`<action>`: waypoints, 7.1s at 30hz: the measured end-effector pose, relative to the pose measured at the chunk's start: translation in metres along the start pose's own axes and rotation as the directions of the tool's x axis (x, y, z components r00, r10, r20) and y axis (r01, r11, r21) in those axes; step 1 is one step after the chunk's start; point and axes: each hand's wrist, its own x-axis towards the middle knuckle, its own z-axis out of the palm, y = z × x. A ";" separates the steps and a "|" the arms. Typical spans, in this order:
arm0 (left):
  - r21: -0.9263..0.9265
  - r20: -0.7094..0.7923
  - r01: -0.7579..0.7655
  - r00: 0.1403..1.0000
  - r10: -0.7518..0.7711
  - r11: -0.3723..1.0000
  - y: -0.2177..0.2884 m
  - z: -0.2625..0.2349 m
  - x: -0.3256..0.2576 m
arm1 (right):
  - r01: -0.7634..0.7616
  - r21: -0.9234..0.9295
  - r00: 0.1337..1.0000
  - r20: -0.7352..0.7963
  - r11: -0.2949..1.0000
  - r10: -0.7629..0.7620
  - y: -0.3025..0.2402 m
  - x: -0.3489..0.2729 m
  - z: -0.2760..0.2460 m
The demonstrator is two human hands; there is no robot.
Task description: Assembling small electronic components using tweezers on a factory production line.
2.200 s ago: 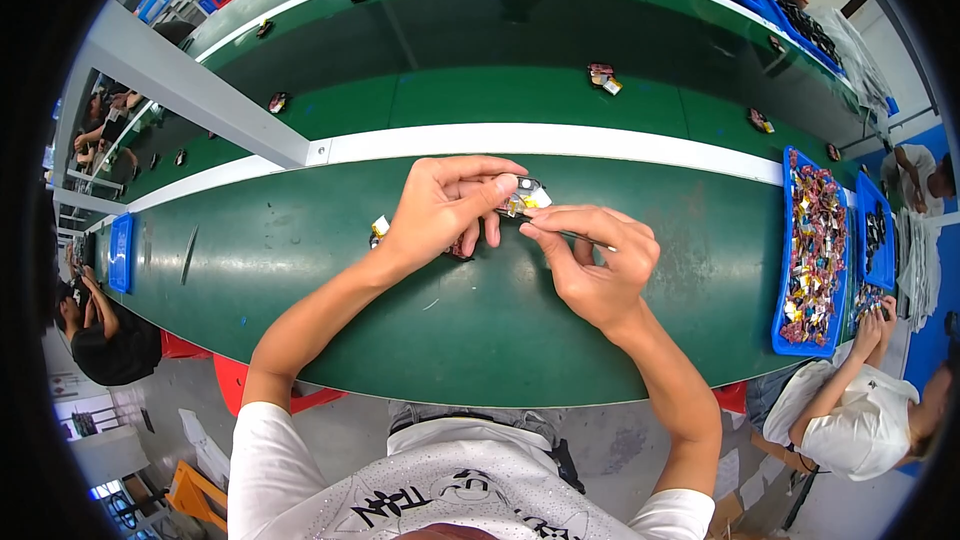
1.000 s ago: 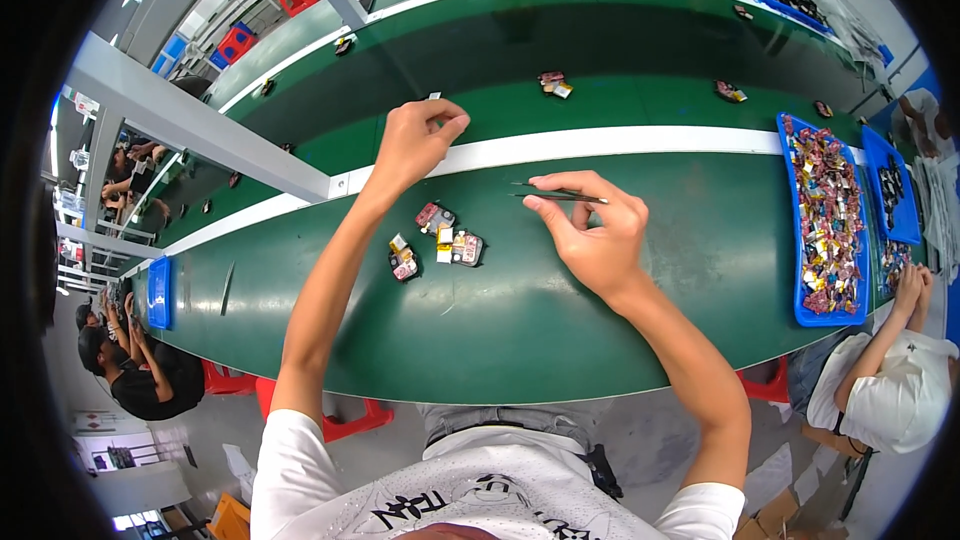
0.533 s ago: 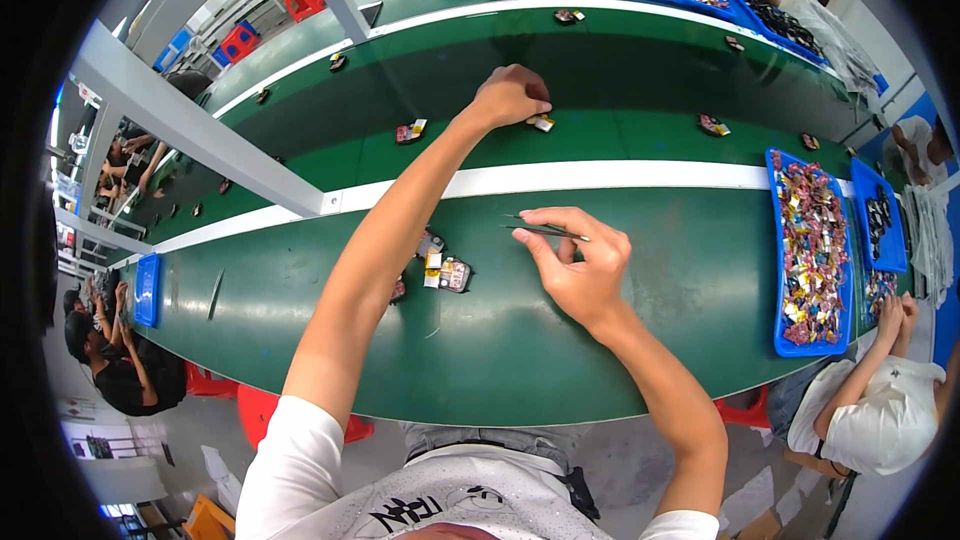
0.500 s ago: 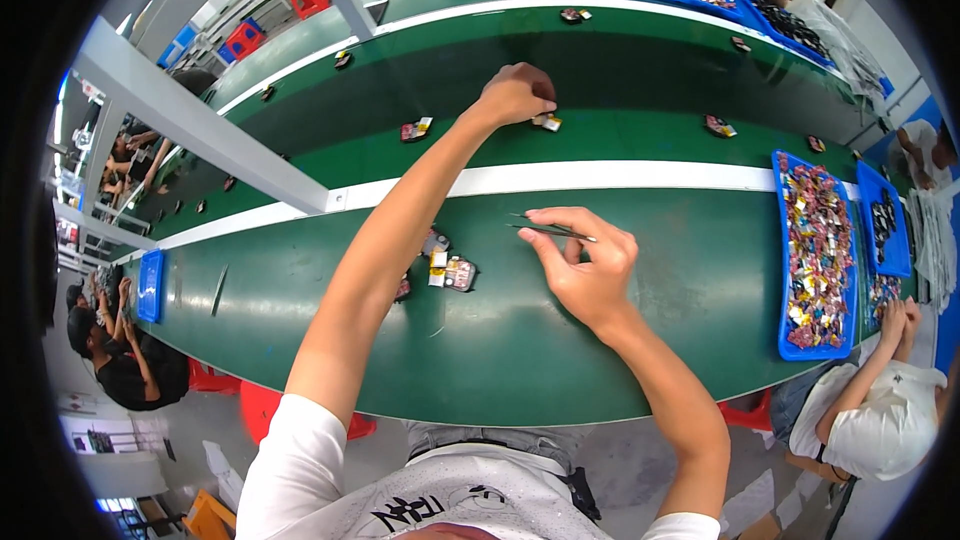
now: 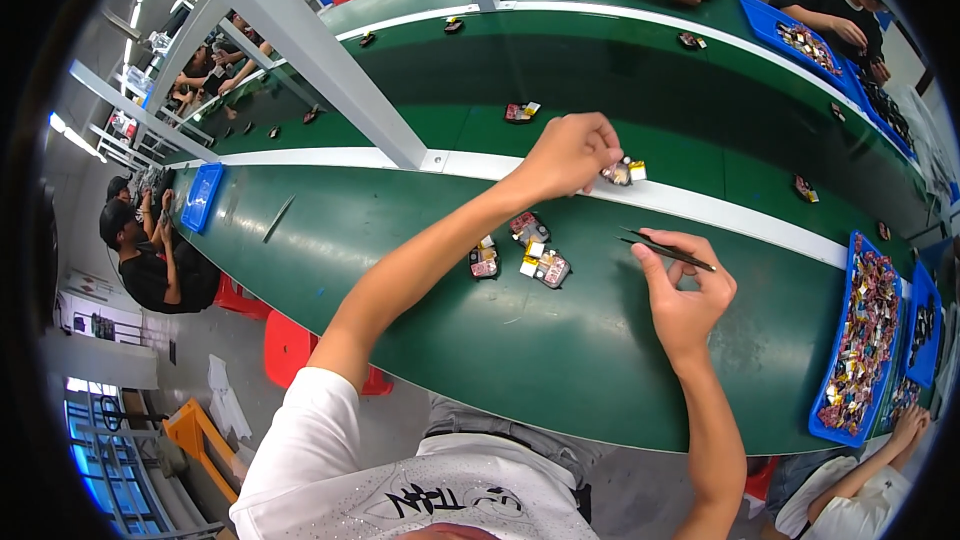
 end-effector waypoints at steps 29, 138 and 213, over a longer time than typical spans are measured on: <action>-0.485 0.054 0.209 0.976 -0.210 0.849 0.031 0.007 -0.080 | 0.528 -0.217 0.848 0.073 0.821 -0.525 -0.004 0.001 0.001; -0.397 -0.074 -0.029 0.997 -0.001 0.917 0.024 0.020 -0.092 | -0.500 0.317 0.865 0.147 0.806 0.479 -0.019 0.005 -0.005; -0.492 0.103 0.180 0.984 -0.148 0.852 0.030 0.018 -0.088 | 0.094 -0.003 0.995 0.029 0.996 -0.093 -0.008 -0.006 -0.004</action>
